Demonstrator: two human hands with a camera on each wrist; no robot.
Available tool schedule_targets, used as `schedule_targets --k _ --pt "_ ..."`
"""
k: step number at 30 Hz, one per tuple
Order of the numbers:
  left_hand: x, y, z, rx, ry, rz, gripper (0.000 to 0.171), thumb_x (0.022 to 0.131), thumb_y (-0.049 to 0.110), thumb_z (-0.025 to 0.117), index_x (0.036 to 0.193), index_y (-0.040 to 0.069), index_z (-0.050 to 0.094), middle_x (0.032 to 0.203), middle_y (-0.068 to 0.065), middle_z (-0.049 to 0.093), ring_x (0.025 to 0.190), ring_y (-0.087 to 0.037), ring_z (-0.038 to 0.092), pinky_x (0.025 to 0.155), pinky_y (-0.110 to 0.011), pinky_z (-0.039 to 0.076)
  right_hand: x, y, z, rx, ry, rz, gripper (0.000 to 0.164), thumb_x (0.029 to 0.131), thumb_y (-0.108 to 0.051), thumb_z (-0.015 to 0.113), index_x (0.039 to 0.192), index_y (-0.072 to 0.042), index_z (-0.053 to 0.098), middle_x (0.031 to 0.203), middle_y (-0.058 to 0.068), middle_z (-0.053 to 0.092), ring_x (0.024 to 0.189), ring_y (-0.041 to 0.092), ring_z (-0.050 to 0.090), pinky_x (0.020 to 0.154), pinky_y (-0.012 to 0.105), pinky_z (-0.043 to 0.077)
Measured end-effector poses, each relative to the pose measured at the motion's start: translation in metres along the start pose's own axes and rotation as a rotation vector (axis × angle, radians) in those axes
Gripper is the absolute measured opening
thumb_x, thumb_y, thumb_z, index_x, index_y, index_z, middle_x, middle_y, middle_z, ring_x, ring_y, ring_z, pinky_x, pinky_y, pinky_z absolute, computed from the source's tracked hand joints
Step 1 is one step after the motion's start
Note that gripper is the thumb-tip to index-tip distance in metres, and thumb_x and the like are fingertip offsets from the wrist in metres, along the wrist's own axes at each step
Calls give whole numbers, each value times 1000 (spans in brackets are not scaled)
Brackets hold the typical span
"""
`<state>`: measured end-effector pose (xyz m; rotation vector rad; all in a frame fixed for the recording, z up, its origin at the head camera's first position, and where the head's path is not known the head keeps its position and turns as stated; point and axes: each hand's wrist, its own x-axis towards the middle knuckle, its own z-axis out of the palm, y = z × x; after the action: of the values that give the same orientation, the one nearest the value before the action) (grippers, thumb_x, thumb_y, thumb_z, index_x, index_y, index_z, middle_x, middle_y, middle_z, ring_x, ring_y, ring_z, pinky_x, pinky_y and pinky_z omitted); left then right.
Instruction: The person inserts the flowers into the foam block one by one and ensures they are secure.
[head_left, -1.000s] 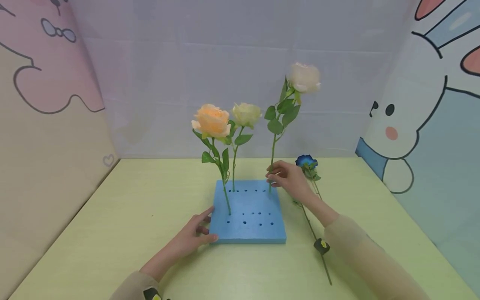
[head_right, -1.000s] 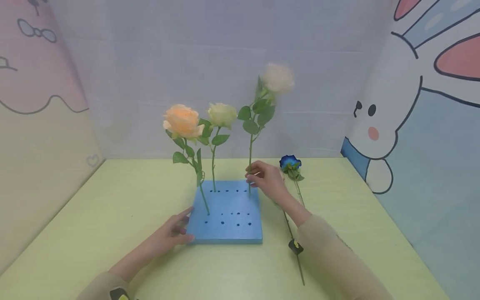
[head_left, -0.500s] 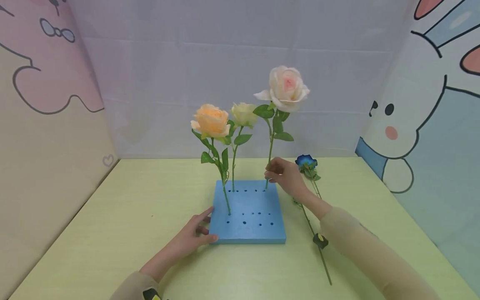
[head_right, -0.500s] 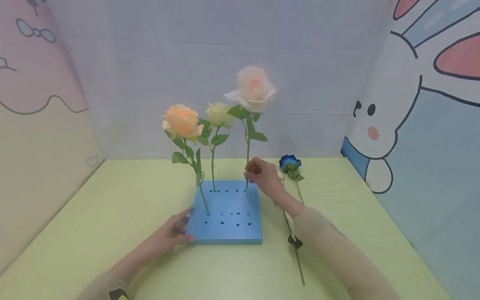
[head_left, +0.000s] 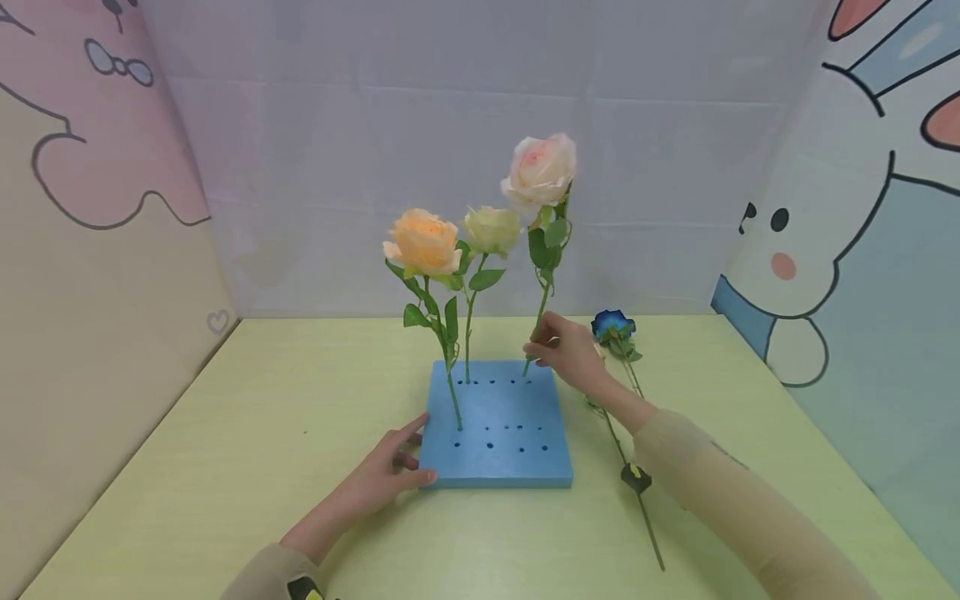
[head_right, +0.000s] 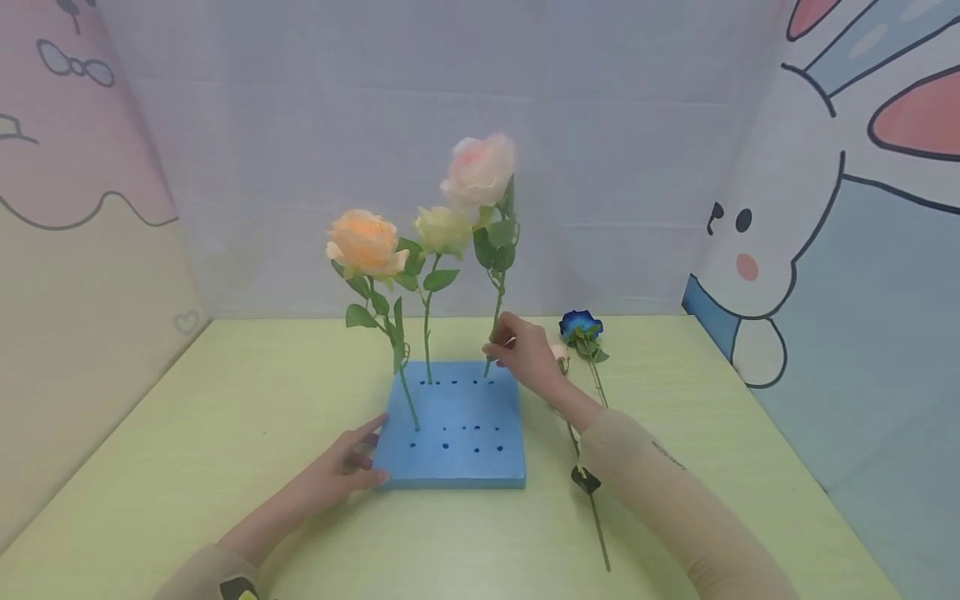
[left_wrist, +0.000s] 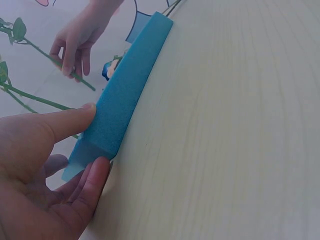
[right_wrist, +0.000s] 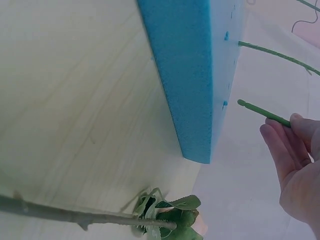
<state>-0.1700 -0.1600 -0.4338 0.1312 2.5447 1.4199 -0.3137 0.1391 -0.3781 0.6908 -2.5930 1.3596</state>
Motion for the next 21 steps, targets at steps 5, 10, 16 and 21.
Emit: schedule_targets --k 5,10,16,21 --pt "0 1 0 -1 -9 0 88 84 23 79 156 18 30 142 -18 48 99 -17 60 82 -32 47 1 0 2 -3 -1 -15 14 90 -7 71 92 -3 57 90 17 72 82 29 75 65 28 59" --pt "0 1 0 0 1 -18 87 83 24 80 156 20 32 142 -16 49 100 -16 59 82 -33 47 3 0 6 5 -6 -13 13 90 -7 70 92 -4 58 90 16 72 80 26 75 63 27 59" --pt "0 -1 0 -8 -1 -19 87 83 23 80 156 20 32 141 -16 49 100 -17 59 82 -33 47 4 1 9 19 -11 1 13 90 -7 70 92 -3 57 92 17 72 81 27 75 64 28 59" --pt "1 -2 0 -7 -2 -9 87 84 23 79 156 21 31 142 -15 48 100 -17 59 82 -32 47 4 2 12 39 -25 23 14 90 -6 70 92 -2 58 93 19 72 82 30 75 65 31 60"
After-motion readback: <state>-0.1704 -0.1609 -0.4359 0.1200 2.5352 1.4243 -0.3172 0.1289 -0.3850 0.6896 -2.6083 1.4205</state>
